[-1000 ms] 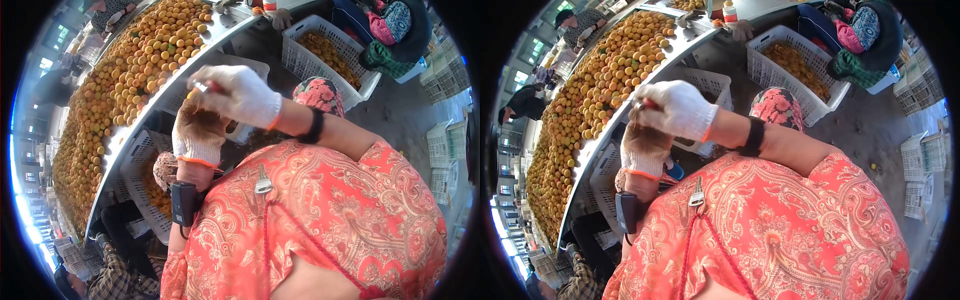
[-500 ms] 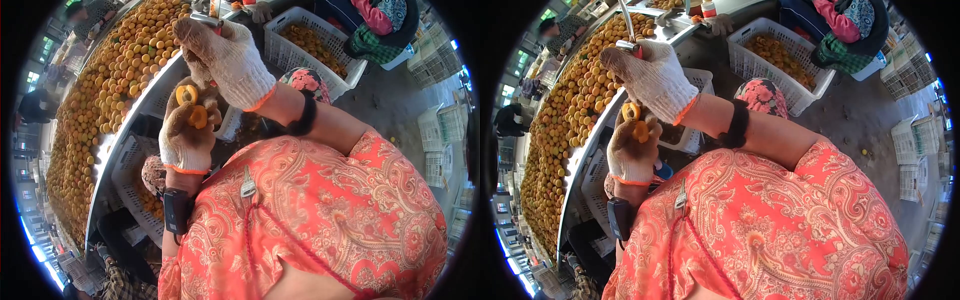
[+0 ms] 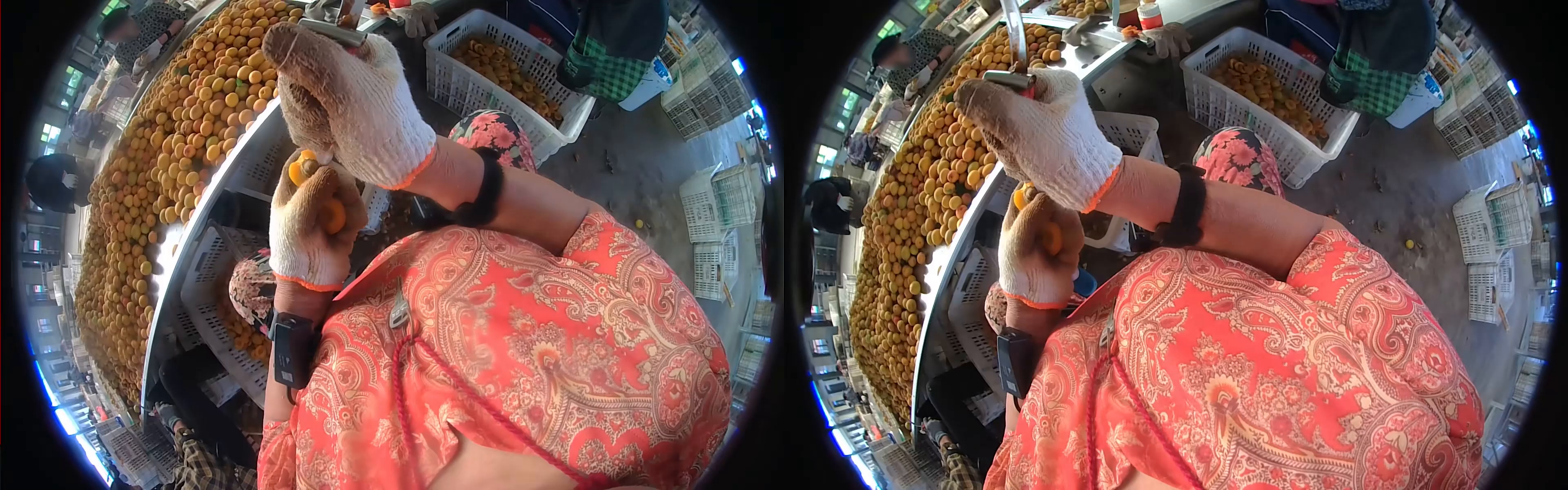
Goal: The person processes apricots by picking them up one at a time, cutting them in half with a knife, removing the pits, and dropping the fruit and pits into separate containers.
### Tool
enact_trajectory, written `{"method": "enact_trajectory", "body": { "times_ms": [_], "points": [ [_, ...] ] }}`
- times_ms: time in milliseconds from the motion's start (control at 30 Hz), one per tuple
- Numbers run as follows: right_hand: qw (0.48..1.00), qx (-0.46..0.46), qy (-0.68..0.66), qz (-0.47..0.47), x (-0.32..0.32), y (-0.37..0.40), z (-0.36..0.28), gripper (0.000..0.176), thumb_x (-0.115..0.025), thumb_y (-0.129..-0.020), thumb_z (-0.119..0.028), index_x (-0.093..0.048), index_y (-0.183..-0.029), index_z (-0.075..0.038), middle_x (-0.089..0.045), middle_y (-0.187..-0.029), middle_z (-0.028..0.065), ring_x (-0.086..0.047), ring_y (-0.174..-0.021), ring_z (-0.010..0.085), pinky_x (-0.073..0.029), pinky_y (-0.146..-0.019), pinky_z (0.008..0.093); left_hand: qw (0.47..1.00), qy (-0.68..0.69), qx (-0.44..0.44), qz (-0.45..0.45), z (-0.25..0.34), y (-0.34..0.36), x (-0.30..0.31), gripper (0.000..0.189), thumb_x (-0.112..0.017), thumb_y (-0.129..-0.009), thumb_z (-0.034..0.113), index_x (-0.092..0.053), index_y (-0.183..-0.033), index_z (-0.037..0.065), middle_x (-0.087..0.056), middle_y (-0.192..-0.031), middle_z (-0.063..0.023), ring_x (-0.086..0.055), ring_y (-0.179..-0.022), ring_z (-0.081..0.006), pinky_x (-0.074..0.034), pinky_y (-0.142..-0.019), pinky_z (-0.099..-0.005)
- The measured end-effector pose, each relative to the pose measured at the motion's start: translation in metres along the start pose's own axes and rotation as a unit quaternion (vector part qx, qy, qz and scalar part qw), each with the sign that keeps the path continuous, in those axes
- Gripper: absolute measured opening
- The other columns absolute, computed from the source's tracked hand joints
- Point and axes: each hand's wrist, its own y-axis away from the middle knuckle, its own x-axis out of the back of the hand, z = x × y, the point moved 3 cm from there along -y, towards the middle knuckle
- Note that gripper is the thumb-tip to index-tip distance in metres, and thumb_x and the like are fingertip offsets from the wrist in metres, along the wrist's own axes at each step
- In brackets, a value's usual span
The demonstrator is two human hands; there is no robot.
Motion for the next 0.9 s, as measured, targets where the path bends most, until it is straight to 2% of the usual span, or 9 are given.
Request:
{"method": "enact_trajectory", "body": {
  "times_ms": [100, 167, 267, 467, 633, 700, 733, 800, 900],
  "points": [
    [0.998, 0.026, 0.053, -0.003, -0.005, 0.002, 0.000, 0.028, -0.073, -0.090, -0.029, -0.066, -0.077, -0.005, -0.055, -0.060, -0.0032, -0.048, -0.052, 0.0031, -0.037, -0.045, 0.0226, 0.994, 0.076, 0.061, 0.038, 0.002, 0.004, -0.007, 0.014, -0.052, -0.096, 0.005, -0.054, -0.110, 0.004, -0.056, -0.090, -0.0024, -0.058, -0.079, -0.0108, -0.049, -0.060, -0.0195],
    [0.994, 0.056, 0.093, -0.003, -0.007, 0.003, -0.001, 0.031, -0.073, -0.090, -0.028, -0.065, -0.074, -0.003, -0.055, -0.060, -0.0033, -0.047, -0.056, 0.0018, -0.038, -0.047, 0.0234, 0.997, 0.053, 0.041, 0.034, -0.001, 0.003, -0.003, 0.020, -0.062, -0.092, 0.009, -0.055, -0.111, 0.007, -0.060, -0.083, -0.0024, -0.060, -0.068, -0.0117, -0.048, -0.050, -0.0234],
    [0.988, 0.095, 0.120, -0.003, -0.007, 0.003, -0.001, 0.034, -0.074, -0.089, -0.029, -0.065, -0.072, 0.000, -0.055, -0.057, -0.0023, -0.045, -0.059, 0.0016, -0.039, -0.048, 0.0264, 0.986, 0.084, 0.068, 0.127, 0.004, 0.006, -0.018, 0.019, -0.064, -0.093, 0.012, -0.056, -0.110, 0.008, -0.060, -0.084, -0.0013, -0.059, -0.067, -0.0111, -0.046, -0.047, -0.0230],
    [0.969, 0.144, 0.203, 0.000, -0.009, 0.002, -0.002, 0.035, -0.074, -0.088, -0.030, -0.065, -0.074, 0.000, -0.053, -0.057, -0.0029, -0.045, -0.060, 0.0022, -0.039, -0.049, 0.0278, 0.991, 0.055, 0.036, 0.113, -0.002, 0.003, -0.014, 0.017, -0.063, -0.093, 0.013, -0.056, -0.108, 0.010, -0.061, -0.087, -0.0023, -0.060, -0.068, -0.0131, -0.047, -0.050, -0.0242],
    [0.980, 0.112, 0.160, 0.021, -0.014, 0.002, -0.002, 0.023, -0.073, -0.089, -0.024, -0.070, -0.081, -0.002, -0.054, -0.063, -0.0065, -0.047, -0.060, 0.0014, -0.036, -0.049, 0.0226, 0.982, 0.162, 0.015, 0.096, -0.003, 0.003, -0.022, 0.014, -0.060, -0.092, 0.009, -0.058, -0.106, 0.009, -0.063, -0.095, -0.0063, -0.063, -0.075, -0.0188, -0.054, -0.060, -0.0287],
    [0.982, 0.092, 0.151, 0.062, -0.009, 0.000, 0.005, 0.014, -0.067, -0.093, -0.018, -0.072, -0.093, -0.005, -0.054, -0.062, -0.0067, -0.050, -0.056, 0.0015, -0.034, -0.046, 0.0197, 0.980, 0.122, -0.009, 0.157, -0.002, -0.001, -0.030, 0.017, -0.059, -0.094, 0.011, -0.053, -0.109, 0.012, -0.061, -0.079, -0.0039, -0.060, -0.057, -0.0147, -0.052, -0.047, -0.0277],
    [0.993, 0.108, 0.038, 0.013, 0.003, -0.012, 0.016, 0.021, -0.062, -0.097, -0.021, -0.069, -0.085, -0.006, -0.050, -0.057, -0.0055, -0.047, -0.047, 0.0042, -0.032, -0.041, 0.0229, 0.982, 0.123, -0.016, 0.143, -0.003, -0.001, -0.027, 0.015, -0.058, -0.094, 0.010, -0.053, -0.108, 0.012, -0.058, -0.074, -0.0043, -0.057, -0.054, -0.0139, -0.048, -0.042, -0.0265],
    [0.999, 0.026, 0.014, 0.011, 0.003, -0.012, 0.009, 0.046, -0.060, -0.098, -0.039, -0.046, -0.062, -0.013, -0.040, -0.050, -0.0023, -0.034, -0.037, 0.0091, -0.026, -0.038, 0.0266, 0.988, 0.100, -0.008, 0.118, 0.003, 0.001, -0.032, 0.018, -0.058, -0.094, 0.011, -0.051, -0.110, 0.011, -0.055, -0.070, -0.0036, -0.050, -0.049, -0.0134, -0.037, -0.038, -0.0263],
    [0.992, -0.054, -0.111, 0.039, 0.009, -0.018, 0.013, 0.052, -0.064, -0.095, -0.045, -0.038, -0.060, -0.015, -0.031, -0.050, -0.0044, -0.026, -0.039, 0.0098, -0.020, -0.040, 0.0267, 0.990, 0.095, 0.011, 0.105, 0.004, 0.003, -0.029, 0.024, -0.058, -0.094, 0.014, -0.049, -0.116, 0.011, -0.055, -0.073, -0.0060, -0.048, -0.049, -0.0140, -0.036, -0.040, -0.0259]
  ]
}}
